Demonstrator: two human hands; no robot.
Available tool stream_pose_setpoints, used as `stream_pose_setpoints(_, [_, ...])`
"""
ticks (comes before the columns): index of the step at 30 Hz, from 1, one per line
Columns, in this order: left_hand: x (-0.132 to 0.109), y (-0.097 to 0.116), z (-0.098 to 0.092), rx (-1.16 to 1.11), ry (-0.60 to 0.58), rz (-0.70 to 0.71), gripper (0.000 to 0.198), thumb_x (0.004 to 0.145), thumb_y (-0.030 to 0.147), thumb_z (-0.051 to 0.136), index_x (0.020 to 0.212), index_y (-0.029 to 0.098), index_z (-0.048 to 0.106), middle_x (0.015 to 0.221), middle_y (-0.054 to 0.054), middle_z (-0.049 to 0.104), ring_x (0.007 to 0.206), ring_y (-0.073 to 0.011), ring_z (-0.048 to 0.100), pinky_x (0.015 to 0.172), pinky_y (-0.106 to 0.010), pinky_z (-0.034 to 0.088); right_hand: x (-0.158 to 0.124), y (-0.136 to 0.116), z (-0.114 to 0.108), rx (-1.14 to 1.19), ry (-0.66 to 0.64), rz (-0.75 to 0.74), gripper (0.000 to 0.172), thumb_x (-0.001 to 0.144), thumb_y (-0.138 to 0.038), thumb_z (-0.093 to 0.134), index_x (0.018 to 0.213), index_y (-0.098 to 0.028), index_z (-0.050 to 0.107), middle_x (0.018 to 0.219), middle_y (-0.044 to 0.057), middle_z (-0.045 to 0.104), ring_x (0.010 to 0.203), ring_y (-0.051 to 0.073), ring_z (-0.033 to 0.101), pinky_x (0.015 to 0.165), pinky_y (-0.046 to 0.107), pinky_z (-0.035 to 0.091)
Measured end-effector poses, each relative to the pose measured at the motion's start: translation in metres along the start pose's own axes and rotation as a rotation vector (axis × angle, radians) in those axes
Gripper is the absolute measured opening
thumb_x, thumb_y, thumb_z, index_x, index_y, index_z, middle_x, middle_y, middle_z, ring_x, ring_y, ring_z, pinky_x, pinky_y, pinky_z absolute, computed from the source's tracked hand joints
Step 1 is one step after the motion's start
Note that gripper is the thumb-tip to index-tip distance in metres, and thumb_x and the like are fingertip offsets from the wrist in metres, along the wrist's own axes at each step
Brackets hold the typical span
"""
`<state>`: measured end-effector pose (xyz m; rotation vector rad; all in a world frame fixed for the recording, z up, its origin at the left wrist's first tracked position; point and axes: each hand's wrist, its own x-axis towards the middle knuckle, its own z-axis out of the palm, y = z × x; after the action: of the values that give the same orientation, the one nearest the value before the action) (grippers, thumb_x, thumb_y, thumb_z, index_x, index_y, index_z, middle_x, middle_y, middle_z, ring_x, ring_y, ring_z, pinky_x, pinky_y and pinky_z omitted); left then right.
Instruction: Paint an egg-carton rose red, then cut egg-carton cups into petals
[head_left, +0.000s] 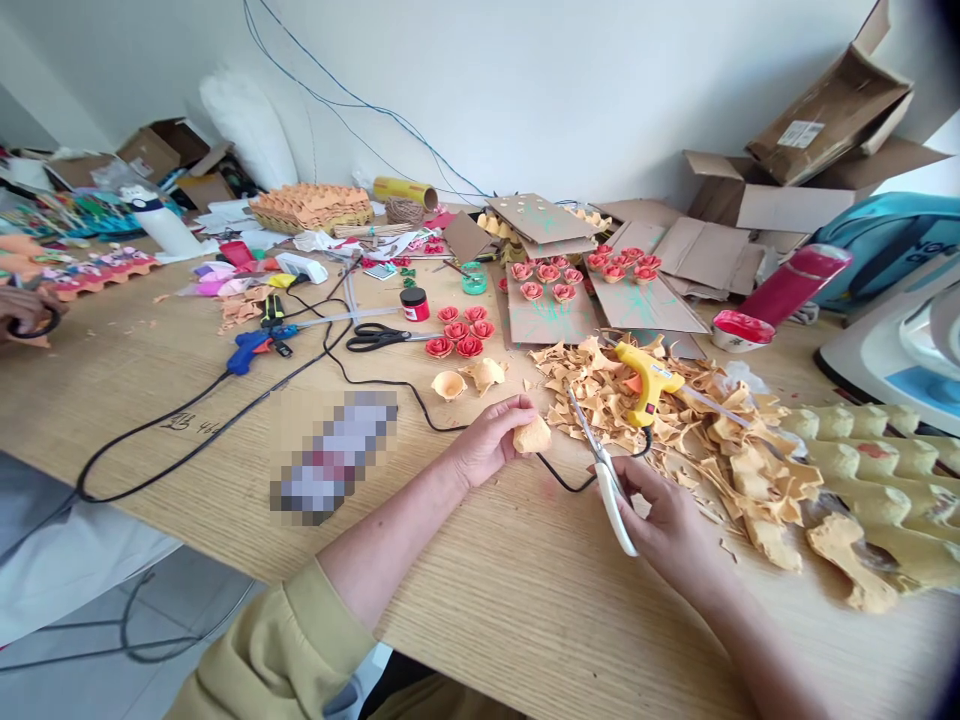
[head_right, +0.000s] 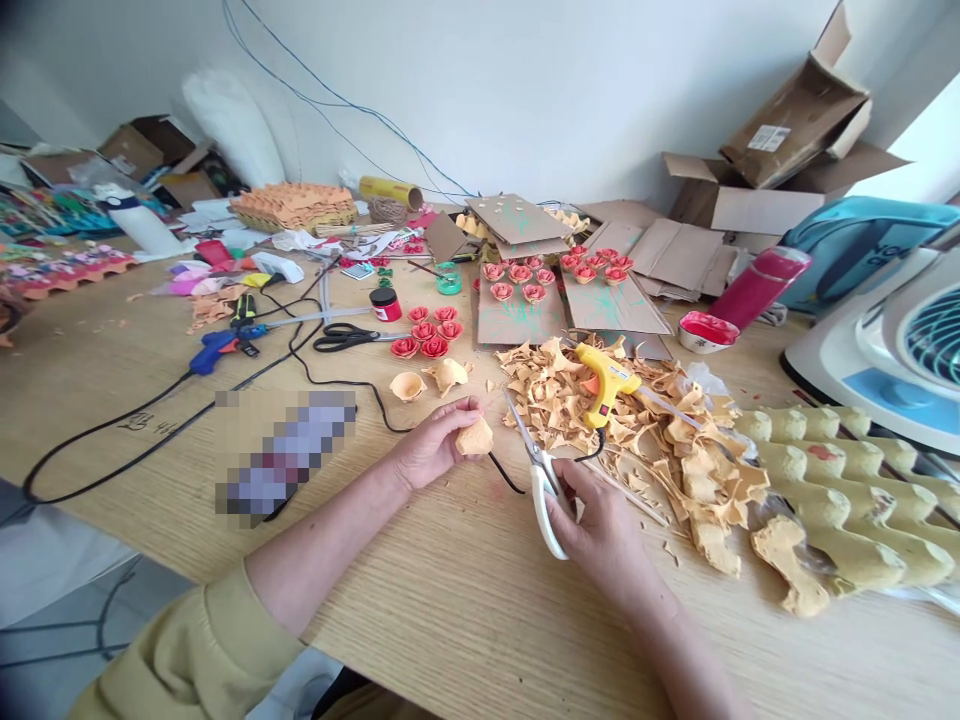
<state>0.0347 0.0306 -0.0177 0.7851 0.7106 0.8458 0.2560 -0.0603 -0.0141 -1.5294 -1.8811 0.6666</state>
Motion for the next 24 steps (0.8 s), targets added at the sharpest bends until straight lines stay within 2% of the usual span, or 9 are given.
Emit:
stream_pose_setpoints(2, [-0.001, -0.003, 0.001, -0.038, -0.024, -0.033, 0.036, 0.066, 0.033, 0.079, 0.085, 0.02, 0.052, 0.071, 0.005, 0.051, 0.059, -0.0081, 0.051, 0.052, -0.02, 0.04, 0.0, -0.004, 0.002, 0.137, -0.02, 0.053, 0.028, 0.091, -0.047, 0.059, 0.083, -0.021, 0.064, 0.076, 0.001, 0.065, 0.069, 0.016, 0.056, 0.064, 0.028, 0.046])
stream_pose_setpoints(4, [-0.002, -0.006, 0.004, -0.066, -0.052, -0.062, 0.035, 0.068, 0.033, 0.079, 0.087, 0.021, 0.053, 0.074, 0.004, 0.053, 0.061, -0.0092, 0.053, 0.053, -0.021, 0.044, -0.001, -0.006, 0.006, 0.282, -0.019, 0.087, 0.028, 0.088, -0.048, 0.064, 0.095, -0.021, 0.066, 0.081, 0.002, 0.066, 0.072, 0.017, 0.058, 0.067, 0.029, 0.048])
stream_pose_setpoints(8, [-0.006, -0.014, 0.013, -0.082, -0.149, -0.106, 0.032, 0.073, 0.034, 0.078, 0.088, 0.02, 0.054, 0.077, 0.002, 0.057, 0.065, -0.0119, 0.057, 0.059, -0.026, 0.05, 0.001, -0.009, 0.018, 0.533, 0.068, 0.105, 0.039, 0.083, -0.047, 0.073, 0.112, -0.024, 0.062, 0.1, 0.005, 0.07, 0.086, 0.019, 0.062, 0.077, 0.031, 0.052])
stream_pose_setpoints(11, [-0.009, -0.02, 0.019, -0.095, -0.192, -0.128, 0.034, 0.075, 0.035, 0.08, 0.092, 0.02, 0.055, 0.082, 0.0, 0.061, 0.071, -0.0128, 0.061, 0.068, -0.028, 0.052, 0.002, -0.011, 0.023, 0.654, 0.105, 0.136, 0.043, 0.079, -0.048, 0.076, 0.111, -0.025, 0.061, 0.092, 0.002, 0.067, 0.08, 0.018, 0.062, 0.072, 0.03, 0.052])
stream_pose_setpoints(14, [-0.012, -0.023, 0.024, -0.043, -0.219, -0.108, 0.036, 0.075, 0.039, 0.081, 0.095, 0.019, 0.059, 0.086, 0.0, 0.062, 0.076, -0.0125, 0.06, 0.075, -0.029, 0.05, 0.002, -0.012, 0.025, 0.674, 0.111, 0.162, 0.043, 0.08, -0.049, 0.075, 0.112, -0.025, 0.06, 0.084, 0.0, 0.063, 0.074, 0.016, 0.06, 0.066, 0.028, 0.051])
stream_pose_setpoints(19, [-0.013, -0.022, 0.026, 0.272, -0.298, 0.039, 0.035, 0.078, 0.047, 0.077, 0.082, 0.015, 0.062, 0.07, 0.002, 0.054, 0.065, -0.009, 0.046, 0.065, -0.025, 0.036, -0.002, -0.01, 0.025, 0.652, 0.068, 0.15, 0.043, 0.079, -0.044, 0.079, 0.112, -0.025, 0.06, 0.085, -0.001, 0.062, 0.075, 0.015, 0.058, 0.071, 0.028, 0.049])
stream_pose_setpoints(24, [-0.013, -0.021, 0.025, 0.351, -0.309, 0.102, 0.032, 0.082, 0.044, 0.071, 0.077, 0.017, 0.055, 0.065, 0.004, 0.048, 0.062, -0.0091, 0.041, 0.062, -0.026, 0.03, 0.0, -0.014, 0.023, 0.733, 0.068, 0.191, 0.047, 0.077, -0.048, 0.08, 0.11, -0.023, 0.058, 0.08, -0.001, 0.062, 0.07, 0.015, 0.055, 0.062, 0.026, 0.046])
